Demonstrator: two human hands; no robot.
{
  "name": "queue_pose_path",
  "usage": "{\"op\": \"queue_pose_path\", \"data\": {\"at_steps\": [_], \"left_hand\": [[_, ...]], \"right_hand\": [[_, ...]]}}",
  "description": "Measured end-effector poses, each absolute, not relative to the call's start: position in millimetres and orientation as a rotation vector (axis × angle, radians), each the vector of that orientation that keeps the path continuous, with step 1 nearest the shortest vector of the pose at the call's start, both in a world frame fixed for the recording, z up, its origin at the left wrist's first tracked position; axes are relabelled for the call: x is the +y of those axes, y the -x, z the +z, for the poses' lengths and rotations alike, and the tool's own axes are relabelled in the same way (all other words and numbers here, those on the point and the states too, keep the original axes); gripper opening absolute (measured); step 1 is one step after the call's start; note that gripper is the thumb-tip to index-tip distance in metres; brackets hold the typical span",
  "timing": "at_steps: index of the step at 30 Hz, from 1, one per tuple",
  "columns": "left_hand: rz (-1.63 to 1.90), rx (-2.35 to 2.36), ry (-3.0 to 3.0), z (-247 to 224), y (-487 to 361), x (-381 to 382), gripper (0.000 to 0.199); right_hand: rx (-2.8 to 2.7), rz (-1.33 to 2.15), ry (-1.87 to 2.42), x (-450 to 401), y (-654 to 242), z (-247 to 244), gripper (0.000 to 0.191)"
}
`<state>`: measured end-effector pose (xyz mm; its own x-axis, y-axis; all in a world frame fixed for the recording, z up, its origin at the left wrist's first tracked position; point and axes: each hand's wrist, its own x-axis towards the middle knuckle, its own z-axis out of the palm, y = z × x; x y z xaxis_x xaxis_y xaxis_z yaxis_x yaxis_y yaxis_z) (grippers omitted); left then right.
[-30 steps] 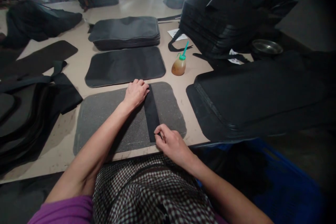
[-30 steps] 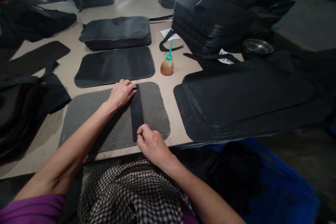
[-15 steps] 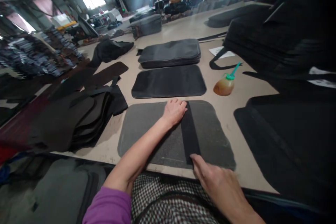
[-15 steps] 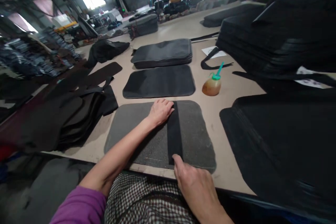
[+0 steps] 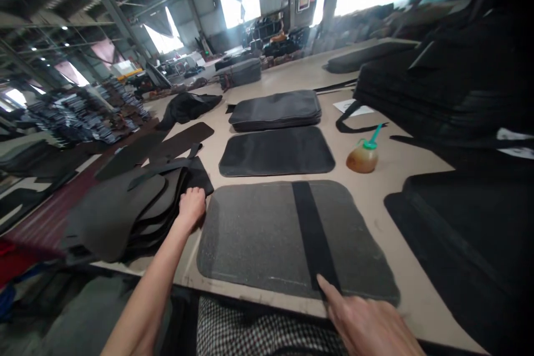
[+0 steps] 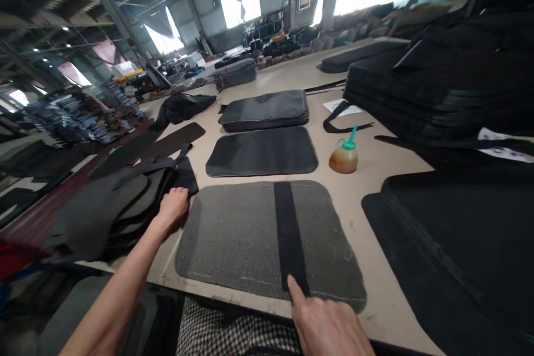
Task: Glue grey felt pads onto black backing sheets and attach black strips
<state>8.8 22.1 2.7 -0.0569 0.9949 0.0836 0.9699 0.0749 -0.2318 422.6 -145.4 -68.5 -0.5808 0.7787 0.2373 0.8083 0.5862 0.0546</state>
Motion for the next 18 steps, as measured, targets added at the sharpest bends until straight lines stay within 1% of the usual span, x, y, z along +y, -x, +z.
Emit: {"op": "queue_pose_path", "data": {"at_steps": [5, 8, 10, 13, 15, 18], "left_hand": [[0.244, -2.112, 1.959, -8, 4, 21, 0.037], [0.223, -2.124, 1.949, -5, 3, 27, 0.036], [0.187, -2.151, 1.935, -1, 3, 30, 0.034], [0.118, -2.232, 1.915, 5, 3, 34, 0.024], [0.051, -2.310, 1.899, 10, 6, 38, 0.019], [-0.118, -2.437, 1.872, 19, 12, 50, 0.020]], "right_hand": [[-2.587, -0.001, 1.305, -143, -428, -67, 0.052], [-2.582, 0.057, 1.330, -145, -430, -67, 0.052], [-2.587, 0.004, 1.322, -145, -430, -67, 0.052], [-2.583, -0.087, 1.309, -145, -429, -65, 0.049], [-2.575, -0.056, 1.300, -144, -427, -61, 0.046], [-2.556, 0.063, 1.296, -146, -426, -53, 0.038]]}}
